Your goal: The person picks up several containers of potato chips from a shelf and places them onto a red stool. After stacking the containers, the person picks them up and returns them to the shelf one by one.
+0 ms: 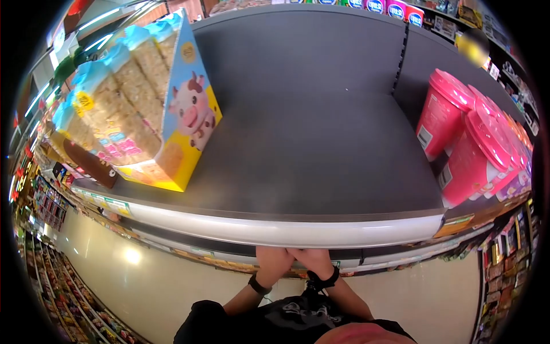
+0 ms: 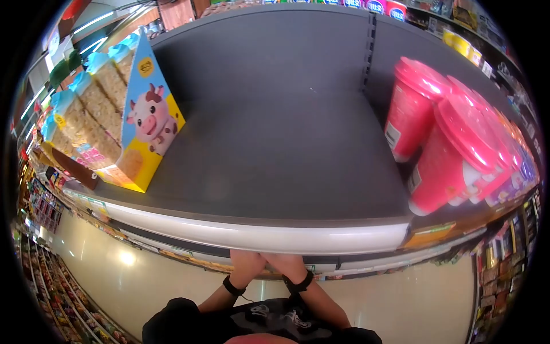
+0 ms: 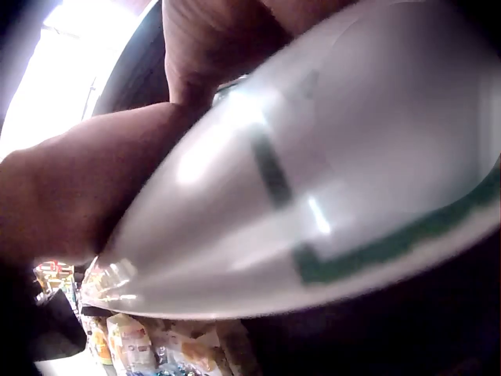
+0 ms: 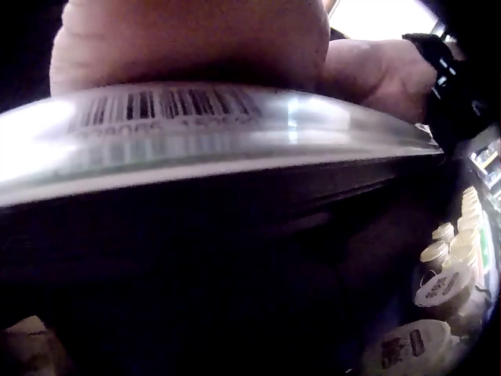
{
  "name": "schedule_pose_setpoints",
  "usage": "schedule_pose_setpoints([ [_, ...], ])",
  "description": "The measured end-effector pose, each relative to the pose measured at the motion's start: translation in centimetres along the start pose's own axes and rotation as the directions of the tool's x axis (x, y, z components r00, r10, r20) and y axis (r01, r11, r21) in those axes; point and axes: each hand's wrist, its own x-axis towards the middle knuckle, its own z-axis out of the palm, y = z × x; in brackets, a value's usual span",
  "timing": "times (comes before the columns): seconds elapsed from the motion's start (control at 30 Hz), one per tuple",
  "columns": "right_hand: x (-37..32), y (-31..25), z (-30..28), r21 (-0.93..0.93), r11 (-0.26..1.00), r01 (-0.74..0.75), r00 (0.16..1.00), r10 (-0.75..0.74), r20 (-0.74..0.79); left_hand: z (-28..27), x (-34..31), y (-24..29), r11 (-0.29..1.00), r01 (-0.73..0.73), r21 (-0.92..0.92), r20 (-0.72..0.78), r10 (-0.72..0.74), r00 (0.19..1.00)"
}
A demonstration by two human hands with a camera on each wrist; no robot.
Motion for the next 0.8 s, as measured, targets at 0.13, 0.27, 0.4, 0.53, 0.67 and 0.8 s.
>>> schedule_pose_setpoints([
  [0.13,-2.1,1.2,0.8,-0.399,0.907,-0.137,0.99,0.129,-0.049,0.8,-0.4,-0.6,0.995,-0.075,0.069,0.006,0.075,0.997],
  [0.27,-2.3,1.4,1.0,-0.502,0.855,-0.129,0.992,0.116,-0.058,1.0,-0.4,-0.7,1.0,-0.006,0.008,0.06,0.005,0.998],
  [0.4,-2.7,2.1,1.2,-0.534,0.843,-0.06,0.998,0.03,-0.063,0.9,-0.4,-0.7,0.998,0.041,0.058,0.176,-0.05,0.983],
  [0.53,-2.8,2.1,1.2,-0.556,0.828,-0.078,0.997,0.066,-0.042,1.1,-0.8,-1.7,0.993,0.121,-0.005,0.237,-0.117,0.964],
  [0.67,-2.1,1.3,1.3,-0.529,0.849,-0.005,0.992,-0.064,-0.111,1.6,-1.1,-2.3,0.988,0.146,-0.049,0.157,-0.136,0.978],
  [0.8,-3.3,2.7,1.3,-0.532,0.84,-0.106,0.993,0.117,-0.013,1.7,-1.6,-2.0,0.979,0.205,-0.014,0.215,-0.198,0.956],
])
